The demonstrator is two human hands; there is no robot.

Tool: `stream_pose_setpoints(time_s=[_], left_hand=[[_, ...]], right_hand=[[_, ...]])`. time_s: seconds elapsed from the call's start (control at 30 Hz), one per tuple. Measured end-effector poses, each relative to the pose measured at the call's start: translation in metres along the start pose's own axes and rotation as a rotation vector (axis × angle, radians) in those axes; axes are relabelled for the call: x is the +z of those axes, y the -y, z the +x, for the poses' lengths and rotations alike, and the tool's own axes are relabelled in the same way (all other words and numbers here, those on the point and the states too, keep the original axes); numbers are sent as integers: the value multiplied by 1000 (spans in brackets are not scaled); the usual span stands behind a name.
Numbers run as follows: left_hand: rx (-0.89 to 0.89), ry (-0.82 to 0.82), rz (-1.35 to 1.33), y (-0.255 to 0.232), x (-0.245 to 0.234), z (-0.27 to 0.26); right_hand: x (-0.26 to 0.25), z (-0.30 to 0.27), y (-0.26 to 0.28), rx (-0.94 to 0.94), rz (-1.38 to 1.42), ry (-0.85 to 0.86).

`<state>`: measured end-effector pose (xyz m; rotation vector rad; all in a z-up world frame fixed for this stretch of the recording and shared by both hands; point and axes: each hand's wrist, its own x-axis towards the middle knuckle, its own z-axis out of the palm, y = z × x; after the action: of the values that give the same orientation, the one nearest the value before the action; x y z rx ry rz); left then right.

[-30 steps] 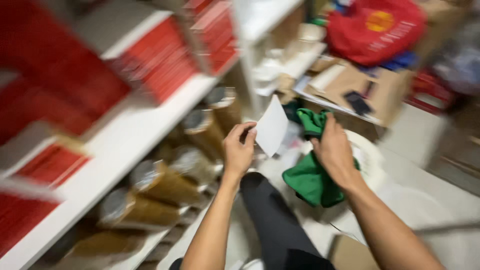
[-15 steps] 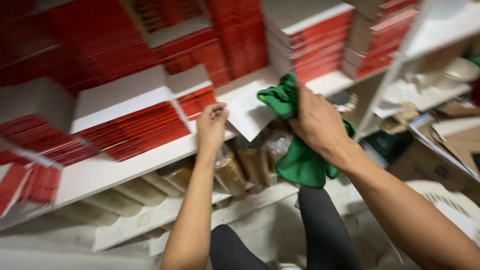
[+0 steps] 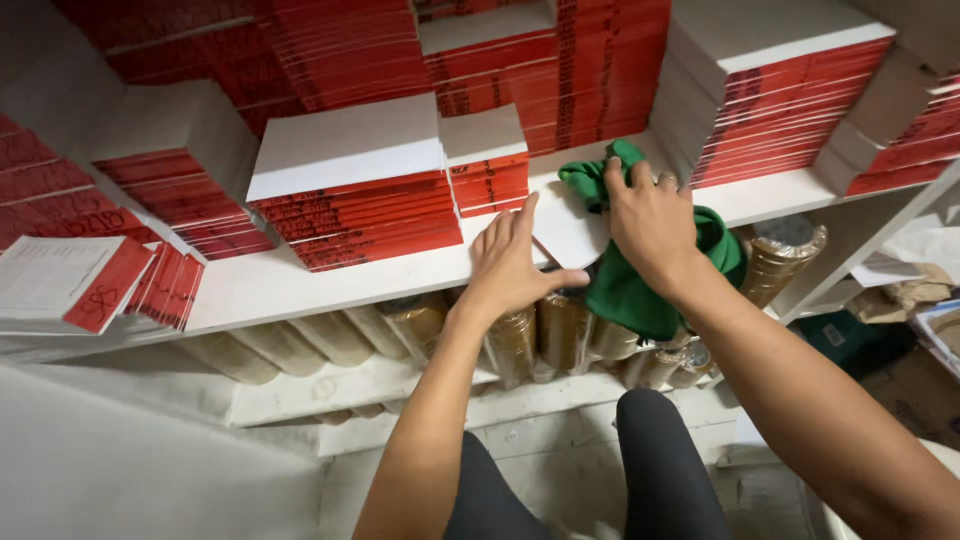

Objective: The person sits on the floor and repeatedly picks up small cards from a shelf, wipes them with a green cloth, and places them into a white plastic basket. The person also wipes the shelf surface with the cloth.

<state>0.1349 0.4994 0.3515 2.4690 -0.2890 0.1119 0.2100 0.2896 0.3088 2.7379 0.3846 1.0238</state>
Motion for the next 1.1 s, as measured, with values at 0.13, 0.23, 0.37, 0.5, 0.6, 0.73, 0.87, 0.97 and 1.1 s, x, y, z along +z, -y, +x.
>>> stream_pose_setpoints(time_s=[0.13,0.23,0.37,0.5,0.6,0.73,0.87,0.97,1.1], left_hand=[[-12,45,-10,8,11,5],[20,-3,-13,9,15,5],[36,-10,-39,9,14,7],[3,-5,-43,15,19,10],[5,-11,-40,9,17,9],[5,-13,-35,14,19,10],[-8,-10,-57,11,17,7],[8,-15,-77,10,16,7],[-2,-9,-77,13,19,10]], right_hand=[[-33,-6,29,-114,-101,-91],[-24,-15,45,-276,17,-137],[-25,2,21,-235,129,-33],[-6,3,6,-114,-103,-164],[-22,-9,23,-166,-142,-198],[-25,-18,44,-295,61,-99],[-20,2,23,-204,55,-37],[-14,6,11,-88,-203,-179],[-31,-9,29,-148,-205,-184]])
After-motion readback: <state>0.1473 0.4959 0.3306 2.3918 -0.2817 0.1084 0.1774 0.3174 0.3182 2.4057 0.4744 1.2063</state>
